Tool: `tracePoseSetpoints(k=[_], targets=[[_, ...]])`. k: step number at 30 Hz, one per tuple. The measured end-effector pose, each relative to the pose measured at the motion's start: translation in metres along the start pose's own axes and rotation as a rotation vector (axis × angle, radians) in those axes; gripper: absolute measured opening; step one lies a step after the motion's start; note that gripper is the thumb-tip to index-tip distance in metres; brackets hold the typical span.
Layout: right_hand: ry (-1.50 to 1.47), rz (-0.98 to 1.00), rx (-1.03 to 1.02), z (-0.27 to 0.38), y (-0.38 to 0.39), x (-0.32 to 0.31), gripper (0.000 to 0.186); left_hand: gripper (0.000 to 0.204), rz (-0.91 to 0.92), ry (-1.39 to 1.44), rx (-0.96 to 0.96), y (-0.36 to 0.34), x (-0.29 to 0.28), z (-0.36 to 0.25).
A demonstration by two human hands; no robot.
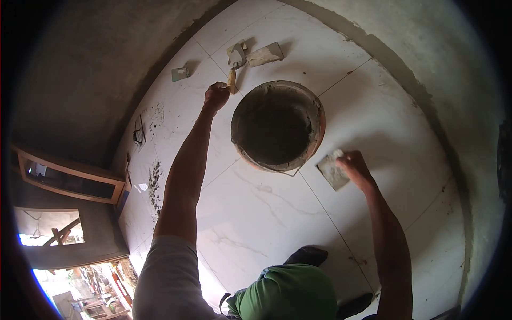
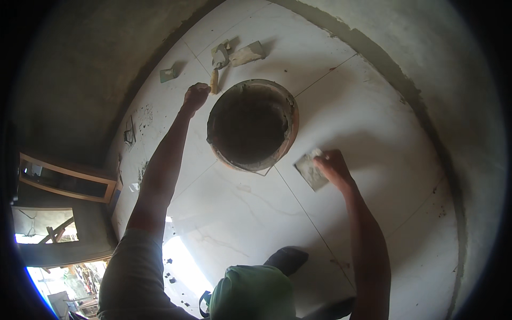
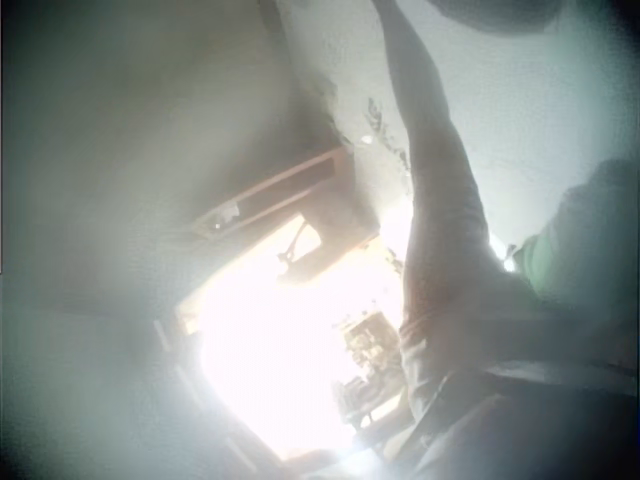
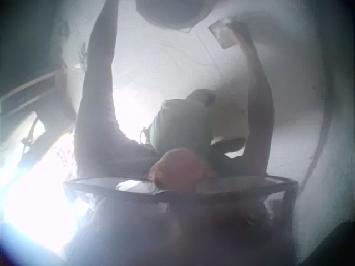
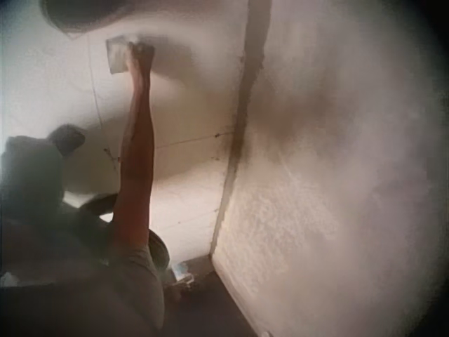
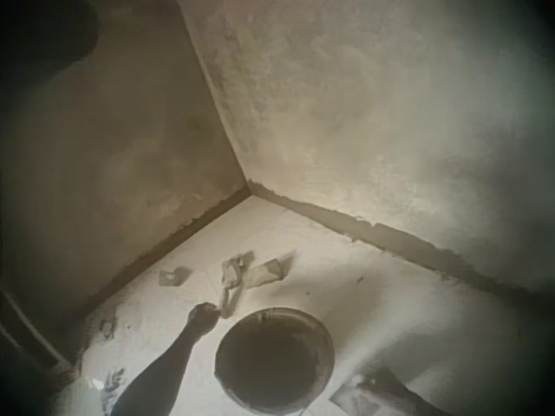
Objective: The person applies plaster along the corner where a tiled floor meets a wall using a small metal spatula and a flat trowel, periodically taking fresh plaster from a bucket on the floor.
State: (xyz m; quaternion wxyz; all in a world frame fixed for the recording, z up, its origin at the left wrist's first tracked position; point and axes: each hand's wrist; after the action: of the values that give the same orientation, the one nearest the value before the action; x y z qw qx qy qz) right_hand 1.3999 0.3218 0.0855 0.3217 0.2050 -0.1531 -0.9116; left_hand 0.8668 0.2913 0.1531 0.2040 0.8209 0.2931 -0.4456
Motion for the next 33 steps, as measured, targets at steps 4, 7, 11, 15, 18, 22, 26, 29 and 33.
tracePoseSetpoints(k=[4, 7, 11, 15, 18, 22, 26, 29, 33], targets=[[0.047, -0.366, -0.385, 0.039, -0.074, 0.034, 0.028, 0.07, -0.026, -0.363, 0.081, -0.053, -0.01, 0.018], [0.047, -0.473, -0.381, 0.045, -0.099, 0.032, 0.02, 0.083, -0.029, -0.455, 0.032, -0.069, 0.006, 0.034], [0.25, -0.612, -0.532, 0.038, -0.093, 0.045, 0.008, 0.073, 0.023, -0.357, -0.066, -0.069, 0.013, 0.053], [0.267, -0.601, -0.515, 0.031, -0.096, 0.022, 0.007, 0.056, 0.085, -0.357, -0.172, -0.052, 0.031, 0.048], [0.21, -0.567, -0.491, 0.041, -0.098, 0.041, 0.006, 0.056, 0.095, -0.632, -0.26, -0.041, -0.031, 0.095], [0.196, -0.589, -0.491, 0.033, -0.102, 0.033, 0.011, 0.064, -0.152, -0.513, 0.158, -0.076, 0.007, 0.036], [0.192, -0.626, -0.532, 0.039, -0.102, 0.028, 0.012, 0.078, -0.174, -0.454, 0.404, -0.152, 0.059, -0.054], [0.126, -0.572, -0.498, 0.049, -0.095, 0.04, 0.009, 0.079, 0.193, -0.477, 0.433, -0.201, 0.044, -0.062], [0.168, -0.589, -0.489, 0.044, -0.097, 0.03, 0.009, 0.065, 0.22, -0.597, 0.293, -0.18, 0.072, -0.094]])
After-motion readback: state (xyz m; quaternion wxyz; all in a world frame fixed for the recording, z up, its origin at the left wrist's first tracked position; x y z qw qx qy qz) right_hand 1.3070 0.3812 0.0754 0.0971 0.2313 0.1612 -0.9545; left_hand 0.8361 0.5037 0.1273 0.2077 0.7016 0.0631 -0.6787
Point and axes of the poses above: each hand's wrist, its own y-axis away from the middle knuckle, its own x-axis out of the palm, z = x × y, and after that the axes turned 2 degrees about x, right-handed
